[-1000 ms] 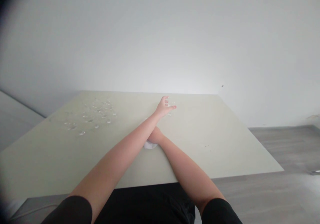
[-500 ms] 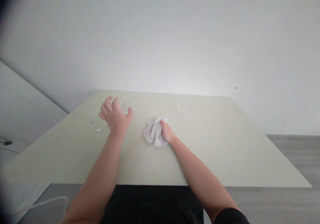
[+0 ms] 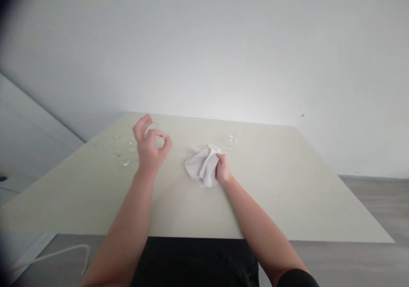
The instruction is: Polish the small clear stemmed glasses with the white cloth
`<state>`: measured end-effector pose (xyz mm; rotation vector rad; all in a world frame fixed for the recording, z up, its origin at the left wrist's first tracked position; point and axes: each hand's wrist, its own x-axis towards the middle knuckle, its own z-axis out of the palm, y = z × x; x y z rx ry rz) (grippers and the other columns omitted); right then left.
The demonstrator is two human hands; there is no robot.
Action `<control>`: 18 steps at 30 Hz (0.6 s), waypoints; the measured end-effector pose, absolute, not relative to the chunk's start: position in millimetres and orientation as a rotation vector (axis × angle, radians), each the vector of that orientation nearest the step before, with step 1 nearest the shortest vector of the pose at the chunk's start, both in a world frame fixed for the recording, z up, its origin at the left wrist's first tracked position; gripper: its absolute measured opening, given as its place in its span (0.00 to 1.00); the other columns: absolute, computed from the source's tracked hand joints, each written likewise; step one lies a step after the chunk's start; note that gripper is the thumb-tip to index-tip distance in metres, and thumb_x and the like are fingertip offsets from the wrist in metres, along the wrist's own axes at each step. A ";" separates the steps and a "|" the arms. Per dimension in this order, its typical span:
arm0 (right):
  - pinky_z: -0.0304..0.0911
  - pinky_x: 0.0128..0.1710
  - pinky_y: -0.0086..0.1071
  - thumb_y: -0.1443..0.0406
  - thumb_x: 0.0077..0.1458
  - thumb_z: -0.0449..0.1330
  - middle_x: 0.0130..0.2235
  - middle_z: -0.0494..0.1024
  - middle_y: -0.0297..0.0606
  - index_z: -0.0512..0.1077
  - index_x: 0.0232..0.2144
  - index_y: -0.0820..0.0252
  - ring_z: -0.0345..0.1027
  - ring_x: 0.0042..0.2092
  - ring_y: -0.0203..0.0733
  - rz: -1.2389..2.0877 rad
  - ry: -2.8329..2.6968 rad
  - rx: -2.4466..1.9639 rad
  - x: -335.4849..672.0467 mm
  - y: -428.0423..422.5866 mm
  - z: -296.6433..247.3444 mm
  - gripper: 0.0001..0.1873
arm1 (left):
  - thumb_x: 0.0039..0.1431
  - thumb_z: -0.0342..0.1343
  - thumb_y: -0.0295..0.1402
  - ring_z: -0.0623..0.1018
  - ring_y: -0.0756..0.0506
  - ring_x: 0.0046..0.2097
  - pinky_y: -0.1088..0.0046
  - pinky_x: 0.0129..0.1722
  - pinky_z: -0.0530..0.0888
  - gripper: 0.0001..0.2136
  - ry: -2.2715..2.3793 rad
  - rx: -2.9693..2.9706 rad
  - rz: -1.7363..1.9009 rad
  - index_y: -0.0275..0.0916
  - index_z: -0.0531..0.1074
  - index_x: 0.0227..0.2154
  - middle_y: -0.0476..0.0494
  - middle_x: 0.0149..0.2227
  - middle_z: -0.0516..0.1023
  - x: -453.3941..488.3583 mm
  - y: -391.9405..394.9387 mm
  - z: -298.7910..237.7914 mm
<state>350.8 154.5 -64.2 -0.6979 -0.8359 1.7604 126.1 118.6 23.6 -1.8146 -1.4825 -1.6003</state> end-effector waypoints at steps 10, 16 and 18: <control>0.66 0.53 0.46 0.55 0.43 0.56 0.42 0.82 0.38 0.72 0.44 0.55 0.72 0.52 0.55 1.629 -1.206 -0.743 360.2 146.8 -50.9 0.24 | 0.55 0.57 0.38 0.79 0.49 0.34 0.74 0.27 0.74 0.14 -1.605 -3.067 -2.193 0.38 0.71 0.43 0.36 0.52 0.74 154.5 112.8 18.6; 0.68 0.45 0.43 0.59 0.45 0.55 0.28 0.77 0.37 0.74 0.31 0.57 0.73 0.38 0.50 1.573 -1.573 -0.652 351.1 144.9 -49.1 0.12 | 0.53 0.61 0.36 0.77 0.47 0.34 0.75 0.28 0.73 0.19 -1.761 -3.548 -1.682 0.36 0.76 0.48 0.39 0.42 0.78 167.6 106.4 23.2; 0.68 0.44 0.42 0.57 0.45 0.57 0.27 0.77 0.37 0.72 0.26 0.57 0.73 0.36 0.48 1.555 -1.519 -0.677 347.3 147.6 -53.5 0.10 | 0.53 0.62 0.37 0.78 0.46 0.34 0.75 0.28 0.73 0.21 -1.793 -3.525 -1.721 0.35 0.75 0.50 0.40 0.35 0.79 167.9 107.4 22.0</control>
